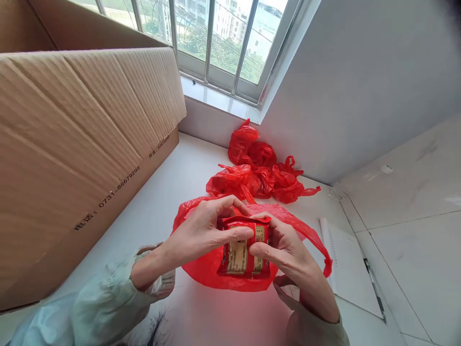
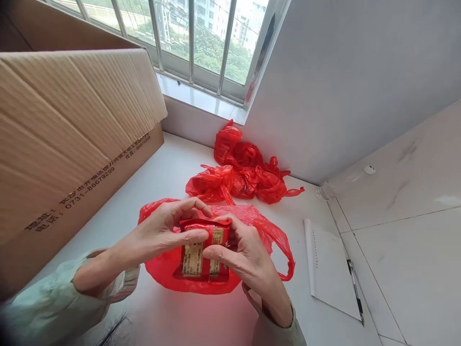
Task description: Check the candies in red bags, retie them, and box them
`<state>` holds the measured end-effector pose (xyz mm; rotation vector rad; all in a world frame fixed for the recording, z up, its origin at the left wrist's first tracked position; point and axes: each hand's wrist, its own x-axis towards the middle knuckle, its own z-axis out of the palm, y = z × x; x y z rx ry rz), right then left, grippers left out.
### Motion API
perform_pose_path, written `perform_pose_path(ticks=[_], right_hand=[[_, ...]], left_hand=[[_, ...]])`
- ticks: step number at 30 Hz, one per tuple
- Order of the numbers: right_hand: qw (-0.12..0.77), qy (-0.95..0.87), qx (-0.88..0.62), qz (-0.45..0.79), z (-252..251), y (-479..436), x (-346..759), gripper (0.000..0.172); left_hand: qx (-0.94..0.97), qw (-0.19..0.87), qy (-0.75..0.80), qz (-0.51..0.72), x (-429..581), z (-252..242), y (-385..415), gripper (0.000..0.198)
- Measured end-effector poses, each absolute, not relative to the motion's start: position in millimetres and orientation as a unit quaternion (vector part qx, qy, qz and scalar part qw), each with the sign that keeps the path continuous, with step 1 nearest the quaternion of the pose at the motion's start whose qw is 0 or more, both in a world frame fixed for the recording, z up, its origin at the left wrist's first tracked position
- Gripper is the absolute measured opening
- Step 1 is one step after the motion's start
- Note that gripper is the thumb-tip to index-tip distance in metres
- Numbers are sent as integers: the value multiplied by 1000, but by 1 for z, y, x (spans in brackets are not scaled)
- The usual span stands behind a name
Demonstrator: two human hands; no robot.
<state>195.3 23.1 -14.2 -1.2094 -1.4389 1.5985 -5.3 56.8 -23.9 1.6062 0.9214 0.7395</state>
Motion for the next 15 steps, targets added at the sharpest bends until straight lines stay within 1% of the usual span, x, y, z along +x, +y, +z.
perform_pose_path(ticks=[2, 5, 7, 9, 11, 15], right_hand=[[353, -527, -461, 620, -17, 22, 191, 27], [418, -485, -439, 631, -22, 23, 187, 28], [457, -450, -434, 633, -25, 26, 187, 31], [475, -430, -433, 634, -27, 28, 187, 37], [468, -428, -431, 642, -27, 29, 188, 42], [410, -457, -434, 659, -19, 25, 189, 48]], left_hand=[[665, 558, 380, 319, -5, -25, 57, 24], [653, 574, 364, 334, -7, -26, 59, 23], [649, 584, 356, 334, -9, -25, 59, 23], [641, 596, 359, 325, -10, -24, 59, 27], [628, 607, 368, 321, -11, -23, 59, 31], [621, 591, 391, 335, -13, -20, 61, 33]])
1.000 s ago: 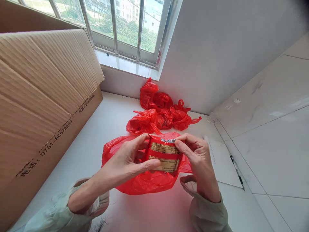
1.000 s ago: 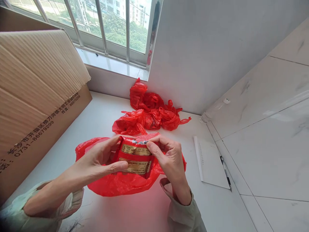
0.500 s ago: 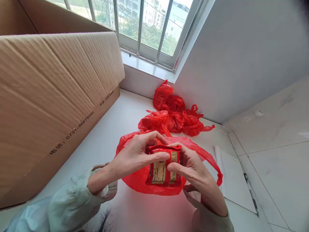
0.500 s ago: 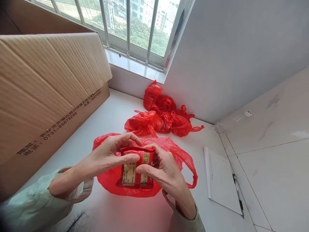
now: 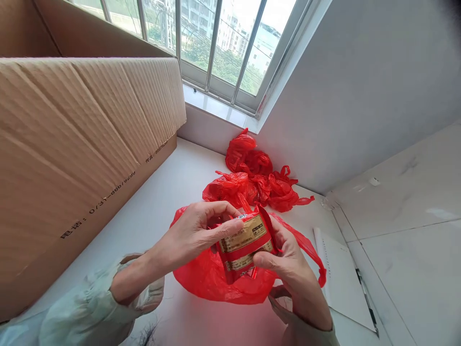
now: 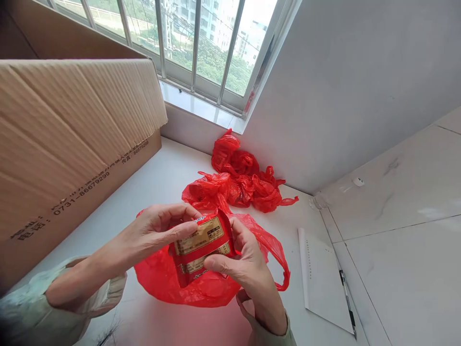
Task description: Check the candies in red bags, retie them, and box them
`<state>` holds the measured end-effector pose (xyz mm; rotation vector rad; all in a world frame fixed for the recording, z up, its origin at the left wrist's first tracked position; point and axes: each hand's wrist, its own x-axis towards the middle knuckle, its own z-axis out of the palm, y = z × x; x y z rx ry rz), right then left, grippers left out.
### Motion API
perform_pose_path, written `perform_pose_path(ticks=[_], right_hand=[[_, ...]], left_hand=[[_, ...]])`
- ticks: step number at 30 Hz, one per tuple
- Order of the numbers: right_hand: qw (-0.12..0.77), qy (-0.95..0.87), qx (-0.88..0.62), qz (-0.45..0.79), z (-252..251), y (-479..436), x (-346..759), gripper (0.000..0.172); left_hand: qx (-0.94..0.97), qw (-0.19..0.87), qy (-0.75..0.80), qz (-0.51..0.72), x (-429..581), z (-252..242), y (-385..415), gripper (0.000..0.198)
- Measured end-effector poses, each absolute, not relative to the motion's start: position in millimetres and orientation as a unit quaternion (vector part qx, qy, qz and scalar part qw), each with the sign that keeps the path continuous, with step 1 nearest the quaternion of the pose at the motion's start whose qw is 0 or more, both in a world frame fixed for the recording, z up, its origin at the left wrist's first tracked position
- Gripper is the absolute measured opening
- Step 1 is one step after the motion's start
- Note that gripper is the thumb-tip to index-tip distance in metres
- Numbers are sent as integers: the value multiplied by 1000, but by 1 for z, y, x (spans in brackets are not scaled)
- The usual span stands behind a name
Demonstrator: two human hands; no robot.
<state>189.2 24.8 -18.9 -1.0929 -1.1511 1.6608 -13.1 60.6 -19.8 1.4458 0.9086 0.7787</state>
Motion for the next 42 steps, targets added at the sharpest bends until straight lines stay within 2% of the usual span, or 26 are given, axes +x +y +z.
perform_pose_path(ticks=[4, 7, 12, 15, 23, 33, 42], right_hand=[[382, -488, -437, 652, -10, 22, 190, 50], [378, -497, -429, 652, -13, 24, 190, 42], [380, -491, -440, 649, -17, 24, 188, 27], [381, -475, -452, 652, -14, 22, 186, 22], [385, -478, -425, 665, -23, 28, 190, 26], [393, -478, -422, 663, -31, 34, 186, 29], [390, -470, -426, 668, -27, 34, 189, 24]], left_hand=[[649, 552, 398, 340, -15, -18, 60, 28], [686, 519, 389, 329, -15, -18, 59, 25], [698, 512, 391, 312, -13, -18, 59, 45], [683, 519, 407, 314, -14, -15, 60, 46], [654, 562, 381, 332, -18, -15, 61, 27], [638, 583, 392, 316, -20, -22, 63, 31], [649, 571, 406, 298, -21, -21, 67, 36]])
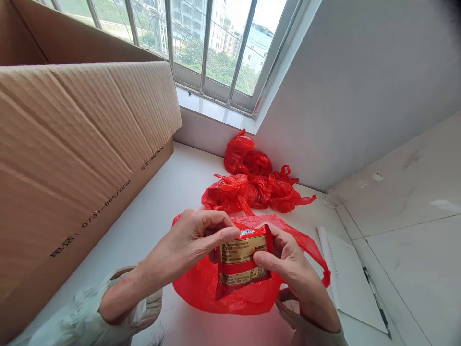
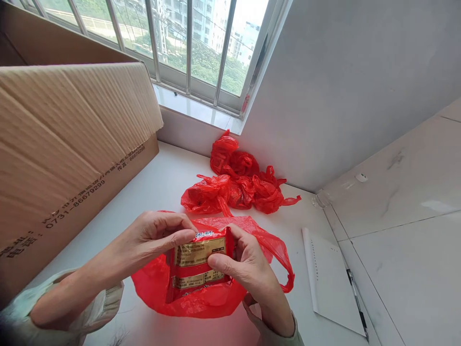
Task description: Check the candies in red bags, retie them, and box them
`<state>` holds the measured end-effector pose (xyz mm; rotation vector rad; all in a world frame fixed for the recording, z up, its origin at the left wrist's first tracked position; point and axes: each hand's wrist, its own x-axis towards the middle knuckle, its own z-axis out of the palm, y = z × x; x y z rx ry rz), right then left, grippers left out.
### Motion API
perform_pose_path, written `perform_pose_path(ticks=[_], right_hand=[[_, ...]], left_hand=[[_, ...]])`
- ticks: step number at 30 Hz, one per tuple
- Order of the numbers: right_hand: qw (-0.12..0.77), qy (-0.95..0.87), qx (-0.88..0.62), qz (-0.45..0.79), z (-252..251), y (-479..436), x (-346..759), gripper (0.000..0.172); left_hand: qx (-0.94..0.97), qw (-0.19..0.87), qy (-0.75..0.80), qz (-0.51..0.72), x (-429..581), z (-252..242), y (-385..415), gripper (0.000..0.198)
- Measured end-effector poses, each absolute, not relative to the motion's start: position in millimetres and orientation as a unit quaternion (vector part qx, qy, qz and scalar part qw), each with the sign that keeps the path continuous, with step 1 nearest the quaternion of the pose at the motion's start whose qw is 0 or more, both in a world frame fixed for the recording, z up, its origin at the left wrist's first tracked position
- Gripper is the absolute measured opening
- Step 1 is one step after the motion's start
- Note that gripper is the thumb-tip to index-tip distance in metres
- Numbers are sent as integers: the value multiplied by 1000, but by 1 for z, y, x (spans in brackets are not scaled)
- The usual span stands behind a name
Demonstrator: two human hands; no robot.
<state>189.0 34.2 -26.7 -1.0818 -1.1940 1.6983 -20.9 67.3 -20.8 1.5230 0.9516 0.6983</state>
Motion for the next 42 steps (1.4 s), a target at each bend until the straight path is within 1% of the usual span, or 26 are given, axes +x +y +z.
perform_pose_path(ticks=[3, 7, 14, 19, 27, 32, 36, 40, 42], right_hand=[[384, -464, -442, 665, -21, 33, 188, 22], [382, -455, -456, 663, -18, 32, 188, 26], [379, -483, -397, 682, -30, 37, 194, 31], [376, -472, -410, 684, -28, 36, 192, 33], [376, -464, -390, 700, -29, 37, 190, 33], [386, -461, -388, 699, -29, 37, 190, 32], [385, -467, -389, 695, -30, 37, 190, 29], [382, -474, -385, 693, -31, 39, 192, 33], [382, -475, -377, 697, -32, 41, 193, 32]], left_hand=[[663, 553, 413, 289, -21, -21, 67, 38], [662, 556, 412, 290, -20, -19, 66, 38], [650, 573, 401, 297, -21, -17, 66, 36], [662, 549, 415, 297, -21, -18, 65, 38], [659, 560, 403, 299, -22, -17, 64, 35], [680, 524, 424, 288, -22, -15, 65, 37], [688, 517, 430, 274, -23, -16, 66, 41], [706, 482, 447, 265, -22, -17, 67, 41], [708, 477, 451, 260, -21, -17, 68, 41]])
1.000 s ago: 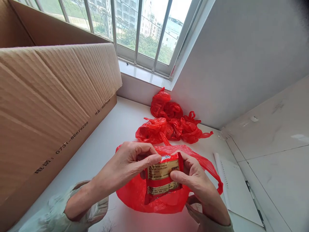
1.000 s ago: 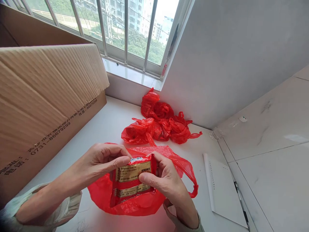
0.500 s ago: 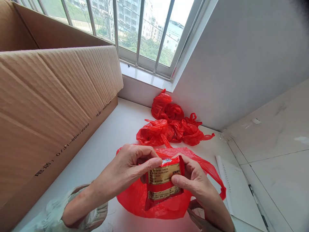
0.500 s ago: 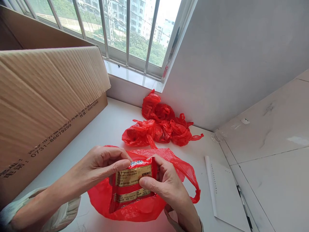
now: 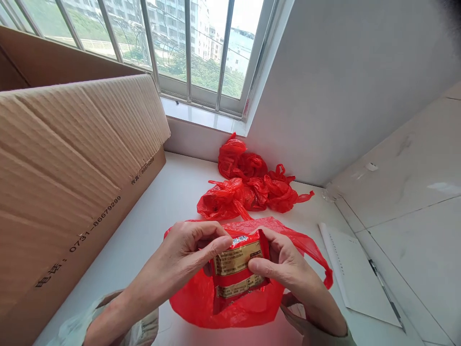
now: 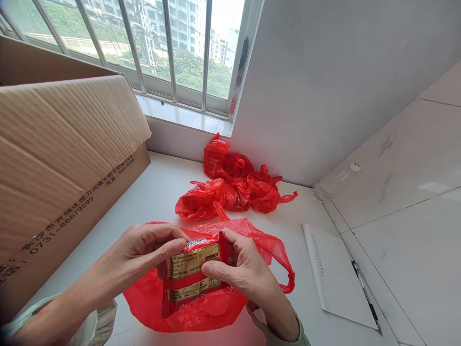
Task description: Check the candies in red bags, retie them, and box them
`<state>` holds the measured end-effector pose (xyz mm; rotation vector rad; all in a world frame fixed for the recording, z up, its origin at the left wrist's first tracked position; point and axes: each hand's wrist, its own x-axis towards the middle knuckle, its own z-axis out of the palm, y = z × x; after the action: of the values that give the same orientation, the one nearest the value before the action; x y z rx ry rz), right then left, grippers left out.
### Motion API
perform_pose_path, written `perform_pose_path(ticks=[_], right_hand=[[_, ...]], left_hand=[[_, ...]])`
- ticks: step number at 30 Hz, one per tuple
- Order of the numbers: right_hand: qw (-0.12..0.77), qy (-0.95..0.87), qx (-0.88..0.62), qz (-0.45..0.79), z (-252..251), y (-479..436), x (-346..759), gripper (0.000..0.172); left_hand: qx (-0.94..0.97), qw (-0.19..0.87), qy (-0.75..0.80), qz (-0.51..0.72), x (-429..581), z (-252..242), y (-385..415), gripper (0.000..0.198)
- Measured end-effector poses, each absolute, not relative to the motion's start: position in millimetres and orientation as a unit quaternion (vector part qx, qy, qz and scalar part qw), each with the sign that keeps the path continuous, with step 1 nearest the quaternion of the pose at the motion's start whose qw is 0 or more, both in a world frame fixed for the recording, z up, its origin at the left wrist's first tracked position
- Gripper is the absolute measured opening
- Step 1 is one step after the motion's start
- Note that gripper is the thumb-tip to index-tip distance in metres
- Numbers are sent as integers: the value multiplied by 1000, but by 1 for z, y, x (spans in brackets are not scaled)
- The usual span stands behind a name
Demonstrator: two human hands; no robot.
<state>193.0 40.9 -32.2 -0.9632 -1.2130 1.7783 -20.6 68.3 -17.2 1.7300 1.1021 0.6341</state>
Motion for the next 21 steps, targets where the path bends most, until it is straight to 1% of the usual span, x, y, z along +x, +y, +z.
perform_pose_path(ticks=[4, 10, 17, 21], right_hand=[[386, -464, -379, 702, -37, 44, 196, 25], [379, -476, -368, 703, -43, 49, 199, 24], [370, -484, -379, 697, -52, 52, 201, 23], [371, -492, -377, 692, -54, 52, 200, 22]], left_hand=[[695, 505, 442, 257, -19, -19, 71, 41], [686, 525, 432, 259, -20, -23, 75, 39], [717, 455, 458, 261, -18, -24, 76, 40], [714, 460, 454, 269, -19, -23, 74, 39]])
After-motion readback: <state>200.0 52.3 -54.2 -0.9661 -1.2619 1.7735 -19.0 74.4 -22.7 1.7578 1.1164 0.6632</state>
